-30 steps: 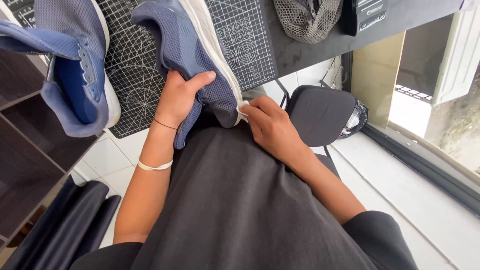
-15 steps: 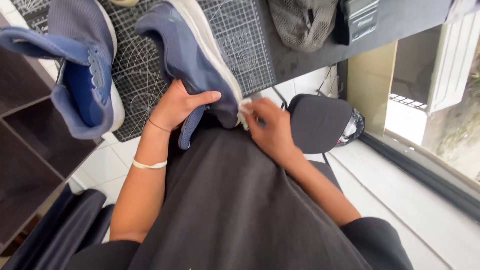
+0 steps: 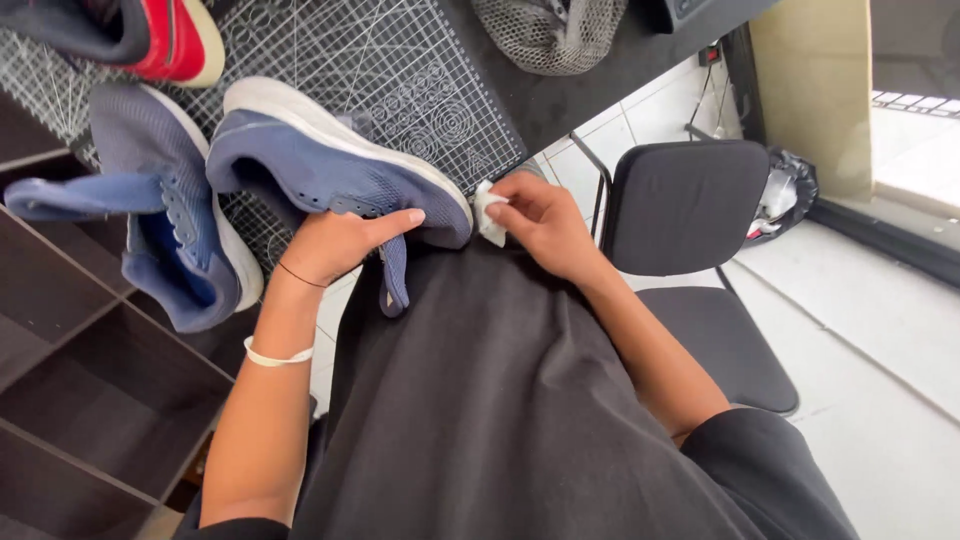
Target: The person cleans a blue sneaker by wiping its white midsole with a white cloth. They briefly set the shoe down, pick up a small plastic case, then resume wiping the midsole and upper of the same shoe. The person handles the shoe and cloth throughout.
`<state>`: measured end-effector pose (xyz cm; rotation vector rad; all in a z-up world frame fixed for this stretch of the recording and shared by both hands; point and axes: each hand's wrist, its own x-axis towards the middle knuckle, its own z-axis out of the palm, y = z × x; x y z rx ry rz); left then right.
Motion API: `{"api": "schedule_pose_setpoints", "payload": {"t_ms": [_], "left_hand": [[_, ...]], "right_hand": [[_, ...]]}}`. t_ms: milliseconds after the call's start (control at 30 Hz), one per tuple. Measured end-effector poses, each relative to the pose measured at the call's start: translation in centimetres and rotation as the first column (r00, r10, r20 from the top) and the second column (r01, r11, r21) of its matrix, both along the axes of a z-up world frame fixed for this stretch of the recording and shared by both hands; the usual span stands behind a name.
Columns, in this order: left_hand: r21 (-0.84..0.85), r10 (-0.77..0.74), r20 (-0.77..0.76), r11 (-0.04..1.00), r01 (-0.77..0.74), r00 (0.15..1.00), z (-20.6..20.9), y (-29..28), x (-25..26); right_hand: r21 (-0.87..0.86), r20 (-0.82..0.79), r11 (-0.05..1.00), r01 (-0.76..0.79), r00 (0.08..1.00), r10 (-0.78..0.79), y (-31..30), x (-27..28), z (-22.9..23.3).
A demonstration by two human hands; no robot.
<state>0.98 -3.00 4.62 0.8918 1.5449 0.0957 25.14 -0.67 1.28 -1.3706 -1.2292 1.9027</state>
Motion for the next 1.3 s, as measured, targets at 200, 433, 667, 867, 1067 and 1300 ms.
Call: {"api": "schedule_pose_setpoints", "payload": {"t_ms": [200, 433, 667, 867, 1067, 1300], "left_hand": [[0.027, 0.136, 0.042, 0.990, -0.137, 0.990, 0.6, 2.2, 2.5], [0.051, 0.239, 0.174, 0.967, -0.251, 0.955, -1.7, 1.0, 1.3], [0.068, 0.151, 0.219, 0.983, -0.169, 0.964, -1.8, 2.0, -0.2], [0.072, 0.113, 0.226, 0.989, -0.132, 0.968, -3.3, 1.3, -0.5], [0.102, 0.164, 0.331, 0.973, -0.208, 0.929, -3.5, 1.4, -1.5], [0.156, 0.101, 0.348, 0.974, -0.164, 0.932, -3.9, 0.7, -1.7]], "right_hand": [[-0.010, -0.026, 0.999, 0.043, 0.999, -0.043, 0.5, -0.9, -0.7], [0.252, 0.220, 0.966, -0.056, 0.975, 0.000, 2.5, -4.1, -0.6], [0.227, 0.307, 0.961, -0.160, 0.948, 0.086, 1.8, -4.0, 0.4], [0.283, 0.359, 0.933, -0.223, 0.926, 0.113, 4.3, -7.0, -0.8], [0.106, 0.299, 0.973, -0.207, 0.939, 0.167, 4.0, -4.7, -0.6], [-0.014, 0.247, 0.980, -0.200, 0.949, 0.198, 5.2, -5.7, -0.7]]}}
